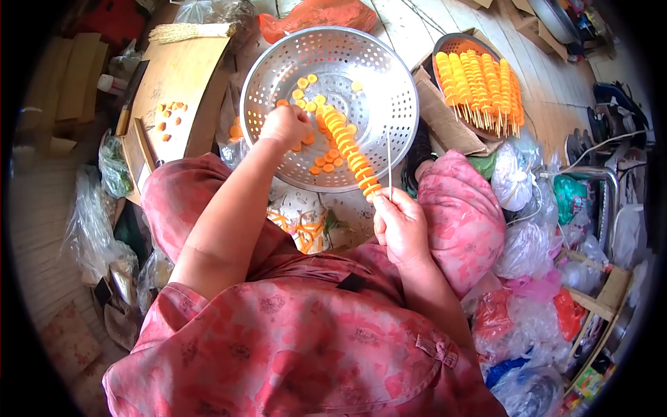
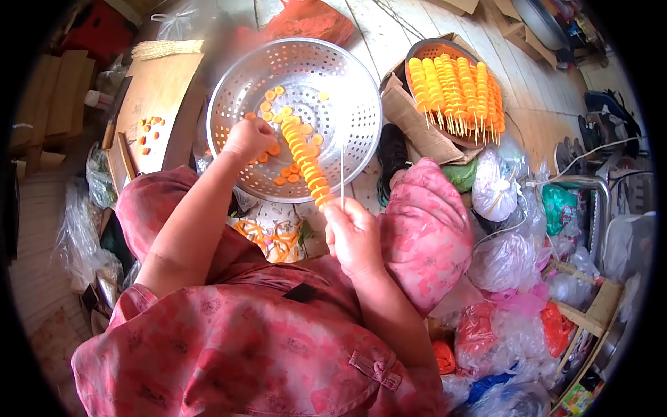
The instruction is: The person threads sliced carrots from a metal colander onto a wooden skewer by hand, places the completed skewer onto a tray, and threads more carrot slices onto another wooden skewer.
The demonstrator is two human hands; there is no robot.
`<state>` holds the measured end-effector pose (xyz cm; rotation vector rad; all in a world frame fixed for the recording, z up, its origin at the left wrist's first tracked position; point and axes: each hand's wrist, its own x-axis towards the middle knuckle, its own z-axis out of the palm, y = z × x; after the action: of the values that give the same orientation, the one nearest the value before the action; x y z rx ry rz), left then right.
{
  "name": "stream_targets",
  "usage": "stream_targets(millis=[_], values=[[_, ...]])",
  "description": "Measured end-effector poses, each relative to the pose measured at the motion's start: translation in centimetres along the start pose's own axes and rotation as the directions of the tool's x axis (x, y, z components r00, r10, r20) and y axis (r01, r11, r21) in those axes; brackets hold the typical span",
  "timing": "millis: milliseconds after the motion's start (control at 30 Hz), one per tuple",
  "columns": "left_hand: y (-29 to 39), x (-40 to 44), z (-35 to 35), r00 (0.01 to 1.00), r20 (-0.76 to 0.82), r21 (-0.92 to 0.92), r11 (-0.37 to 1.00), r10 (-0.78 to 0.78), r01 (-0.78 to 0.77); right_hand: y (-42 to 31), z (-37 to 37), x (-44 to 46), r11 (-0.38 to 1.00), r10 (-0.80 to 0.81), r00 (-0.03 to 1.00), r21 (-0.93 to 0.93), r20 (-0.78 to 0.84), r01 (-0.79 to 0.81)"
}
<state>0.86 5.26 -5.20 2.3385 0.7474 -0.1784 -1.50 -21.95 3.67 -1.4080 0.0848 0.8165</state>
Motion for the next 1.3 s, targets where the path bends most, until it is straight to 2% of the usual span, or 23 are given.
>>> stream_targets(millis=[33, 67, 133, 300, 367, 400, 433, 467, 500, 533, 600, 867, 1033, 1133, 1300], values=[[1.0, -0.8, -0.1, 0.99, 0.116, 0.037, 0.997, -0.077, 0.073, 0.0, 0.0, 0.0, 1.0, 0.01, 1.0, 0.003, 0.004, -0.01], [0.8, -0.9, 0.6, 0.99, 0.12, 0.036, 0.997, -0.076, 0.072, 0.0, 0.1, 0.0, 1.0, 0.013, 1.0, 0.003, 0.001, -0.013], [0.4, -1.1, 2.0, 0.999, -0.01, 0.271, 0.962, 0.047, -0.042, -0.1, 0.1, -0.1, 1.0, 0.024, 1.0, -0.004, 0.005, -0.024], [0.3, -0.2, 1.0, 0.991, 0.134, 0.246, 0.968, 0.005, -0.038, 0.1, 0.1, 0.0, 1.0, 0.009, 1.0, -0.021, 0.008, -0.009], [1.4, -0.7, -0.5, 0.941, 0.299, -0.14, 0.968, -0.159, 0.208, 0.1, 0.0, -0.1, 1.0, 0.006, 1.0, -0.023, 0.01, -0.006], [1.6, -0.7, -0.6, 0.941, 0.298, -0.138, 0.969, -0.158, 0.207, 0.0, -0.1, -0.2, 0.999, 0.017, 1.0, -0.035, 0.025, -0.016], [1.8, -0.8, -0.7, 0.948, 0.263, -0.504, 0.812, -0.179, 0.293, 0.0, -0.1, -0.3, 0.999, 0.027, 0.999, -0.048, 0.039, -0.026], [1.9, -0.9, -0.7, 0.948, 0.236, -0.792, 0.524, -0.211, 0.314, 0.0, -0.2, -0.4, 0.999, 0.025, 0.999, -0.048, 0.04, -0.023], [1.7, -0.7, -1.0, 0.948, 0.243, -0.853, 0.42, -0.205, 0.309, 0.0, -0.2, -0.5, 0.998, 0.03, 0.999, -0.054, 0.045, -0.027], [1.9, -0.9, -1.3, 0.949, 0.237, -0.854, 0.421, -0.206, 0.305, 0.0, -0.1, -0.6, 0.998, 0.034, 0.998, -0.062, 0.051, -0.031], [2.4, -1.4, -2.0, 0.954, 0.213, -0.937, 0.235, -0.209, 0.26, 0.0, -0.1, -0.6, 0.997, 0.027, 0.998, -0.067, 0.054, -0.024], [2.2, -1.4, -2.2, 0.953, 0.2, -0.953, 0.181, -0.226, 0.243, 0.1, -0.2, -0.7, 0.997, 0.018, 0.997, -0.078, 0.075, -0.012], [2.9, -1.8, -2.4, 0.976, 0.156, -0.932, 0.303, -0.153, 0.197, 0.0, -0.2, -0.7, 0.996, 0.008, 0.997, -0.086, 0.082, -0.001], [3.5, -2.2, -2.8, 0.972, 0.217, -0.94, 0.248, -0.09, 0.233, 0.0, -0.3, -0.6, 0.995, -0.005, 0.997, -0.095, 0.072, 0.012], [3.7, -2.2, -2.2, 0.965, 0.25, -0.919, 0.295, -0.08, 0.262, -0.2, -0.1, -0.6, 0.997, -0.011, 0.999, -0.074, 0.049, 0.015]])
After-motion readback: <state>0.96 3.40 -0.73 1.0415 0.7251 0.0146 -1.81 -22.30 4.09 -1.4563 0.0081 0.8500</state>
